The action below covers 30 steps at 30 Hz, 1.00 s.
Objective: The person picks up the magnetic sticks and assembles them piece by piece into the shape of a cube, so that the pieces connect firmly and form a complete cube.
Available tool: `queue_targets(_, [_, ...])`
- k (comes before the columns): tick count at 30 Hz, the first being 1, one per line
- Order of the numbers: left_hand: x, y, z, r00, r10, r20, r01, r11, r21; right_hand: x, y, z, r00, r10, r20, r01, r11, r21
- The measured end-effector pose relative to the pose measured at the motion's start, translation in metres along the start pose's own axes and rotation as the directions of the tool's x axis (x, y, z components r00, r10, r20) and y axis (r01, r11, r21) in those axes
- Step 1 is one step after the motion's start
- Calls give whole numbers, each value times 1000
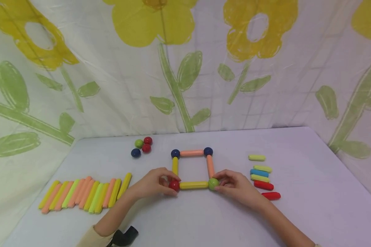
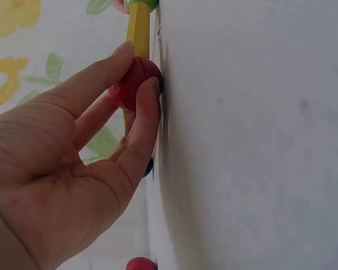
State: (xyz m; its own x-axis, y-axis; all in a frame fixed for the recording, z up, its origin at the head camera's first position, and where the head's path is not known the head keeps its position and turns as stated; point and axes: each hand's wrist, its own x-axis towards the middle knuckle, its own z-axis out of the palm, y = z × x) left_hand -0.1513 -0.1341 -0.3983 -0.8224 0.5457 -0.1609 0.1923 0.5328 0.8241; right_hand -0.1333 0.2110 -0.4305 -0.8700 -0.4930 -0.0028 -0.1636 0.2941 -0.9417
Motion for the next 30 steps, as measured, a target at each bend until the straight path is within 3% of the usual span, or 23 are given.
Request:
queue_targets(7, [-3, -3, -2, 1000, -2, -25, 2, 1000, -22, 1, -5, -16, 998, 51, -44, -55, 994, -92])
queue_targets(14, [-3, -2, 1, 999, 16, -30, -17, 999, -34, -7, -14, -43, 983, -54, -178, 17, 979, -205])
queue_targets(19, [-7, -2, -3, 999, -7, -33, 5, 999, -52, -11, -8, -65, 958, -76, -278, -25, 939, -342])
queue_targets(25, [-29, -5, -23, 989, -46, -138, 36, 997, -69, -9, 1, -89, 936, -80, -344, -82, 898, -432])
queue_targets(30, [-49, -12, -45, 958, -70, -279, 60, 997, -46, -6, 3, -104, 937, -10, -348, -149, 892, -427])
